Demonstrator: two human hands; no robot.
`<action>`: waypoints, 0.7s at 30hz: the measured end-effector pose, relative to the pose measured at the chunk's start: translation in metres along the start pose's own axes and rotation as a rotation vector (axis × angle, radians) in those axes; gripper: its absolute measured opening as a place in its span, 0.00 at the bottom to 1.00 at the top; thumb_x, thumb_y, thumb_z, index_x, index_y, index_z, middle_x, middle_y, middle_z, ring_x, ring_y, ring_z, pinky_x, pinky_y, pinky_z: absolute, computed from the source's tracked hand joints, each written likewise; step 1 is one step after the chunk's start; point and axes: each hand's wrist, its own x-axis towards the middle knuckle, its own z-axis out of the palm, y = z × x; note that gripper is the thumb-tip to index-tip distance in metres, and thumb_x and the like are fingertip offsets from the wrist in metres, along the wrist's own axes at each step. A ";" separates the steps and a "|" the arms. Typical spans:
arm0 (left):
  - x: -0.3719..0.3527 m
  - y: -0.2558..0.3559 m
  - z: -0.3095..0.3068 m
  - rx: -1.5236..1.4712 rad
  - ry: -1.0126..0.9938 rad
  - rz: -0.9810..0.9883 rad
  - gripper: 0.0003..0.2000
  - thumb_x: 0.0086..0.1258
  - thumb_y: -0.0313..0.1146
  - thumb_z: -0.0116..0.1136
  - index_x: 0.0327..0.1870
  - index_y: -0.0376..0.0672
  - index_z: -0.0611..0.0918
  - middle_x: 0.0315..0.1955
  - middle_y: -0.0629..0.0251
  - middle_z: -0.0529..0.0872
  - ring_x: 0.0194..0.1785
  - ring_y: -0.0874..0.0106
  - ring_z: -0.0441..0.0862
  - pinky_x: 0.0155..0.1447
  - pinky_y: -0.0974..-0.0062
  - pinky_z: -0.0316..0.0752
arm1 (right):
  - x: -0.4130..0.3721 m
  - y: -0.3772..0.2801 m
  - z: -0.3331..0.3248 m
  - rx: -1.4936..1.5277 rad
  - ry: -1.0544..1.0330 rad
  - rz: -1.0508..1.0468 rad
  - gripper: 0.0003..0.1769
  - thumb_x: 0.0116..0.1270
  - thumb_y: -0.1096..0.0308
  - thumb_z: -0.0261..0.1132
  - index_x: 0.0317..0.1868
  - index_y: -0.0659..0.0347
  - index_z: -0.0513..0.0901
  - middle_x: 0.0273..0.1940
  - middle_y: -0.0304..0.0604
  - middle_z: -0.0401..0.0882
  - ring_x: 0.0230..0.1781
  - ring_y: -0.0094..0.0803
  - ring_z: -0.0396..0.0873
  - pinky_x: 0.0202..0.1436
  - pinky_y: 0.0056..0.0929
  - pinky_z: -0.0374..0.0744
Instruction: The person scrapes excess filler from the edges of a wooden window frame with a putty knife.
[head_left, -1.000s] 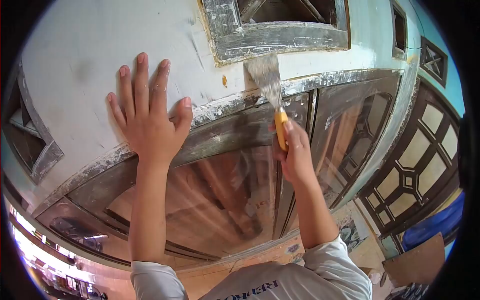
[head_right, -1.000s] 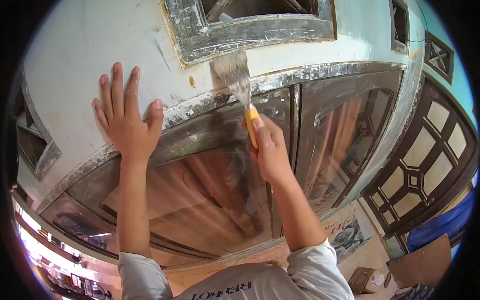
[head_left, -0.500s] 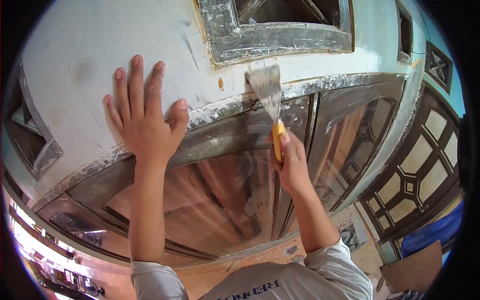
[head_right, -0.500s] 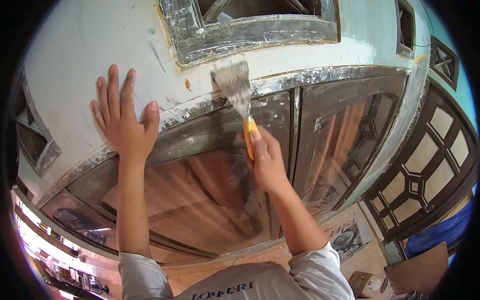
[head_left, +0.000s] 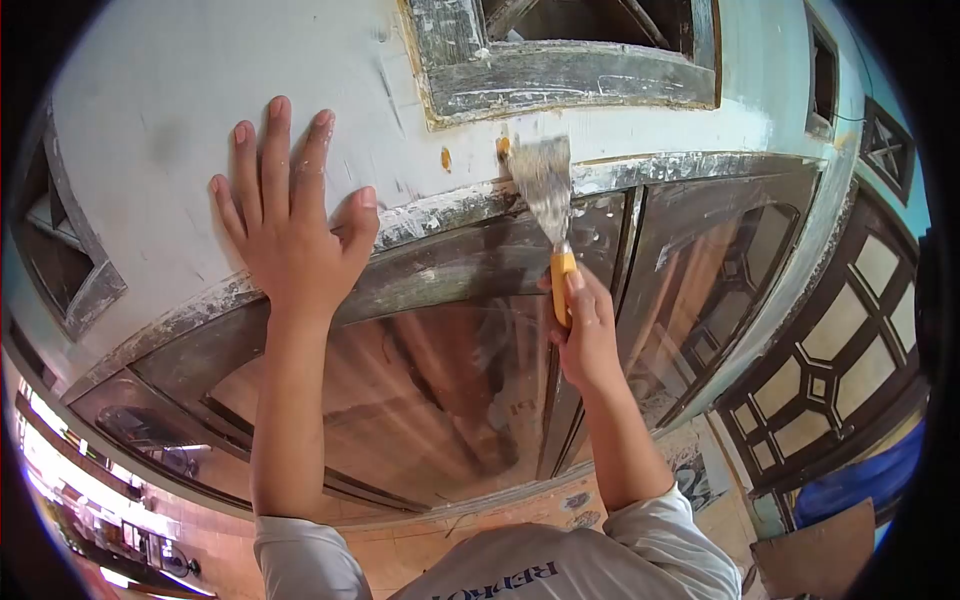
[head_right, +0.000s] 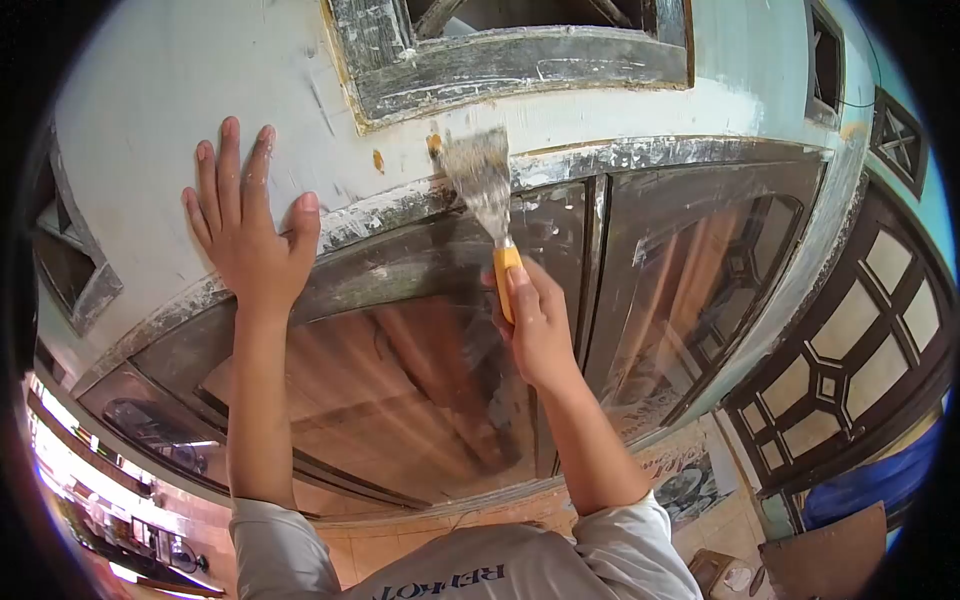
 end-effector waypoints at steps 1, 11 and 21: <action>0.000 0.000 0.000 -0.002 -0.005 0.003 0.29 0.68 0.49 0.55 0.72 0.56 0.74 0.77 0.66 0.66 0.81 0.57 0.57 0.79 0.46 0.43 | 0.004 -0.003 0.000 -0.014 -0.008 -0.028 0.25 0.81 0.50 0.47 0.44 0.65 0.79 0.19 0.30 0.63 0.17 0.18 0.60 0.21 0.21 0.58; 0.000 0.000 0.001 0.003 0.018 0.000 0.28 0.67 0.50 0.53 0.70 0.57 0.76 0.76 0.67 0.67 0.80 0.57 0.59 0.79 0.47 0.44 | 0.005 -0.015 0.000 -0.021 0.008 -0.015 0.23 0.82 0.53 0.48 0.43 0.66 0.79 0.20 0.30 0.63 0.18 0.17 0.60 0.21 0.21 0.58; 0.001 0.000 0.002 0.009 0.039 -0.002 0.27 0.67 0.50 0.54 0.68 0.57 0.78 0.75 0.67 0.69 0.79 0.58 0.61 0.79 0.48 0.44 | 0.005 -0.013 -0.004 0.044 -0.010 0.005 0.23 0.82 0.54 0.46 0.44 0.65 0.79 0.21 0.32 0.66 0.18 0.17 0.61 0.21 0.21 0.59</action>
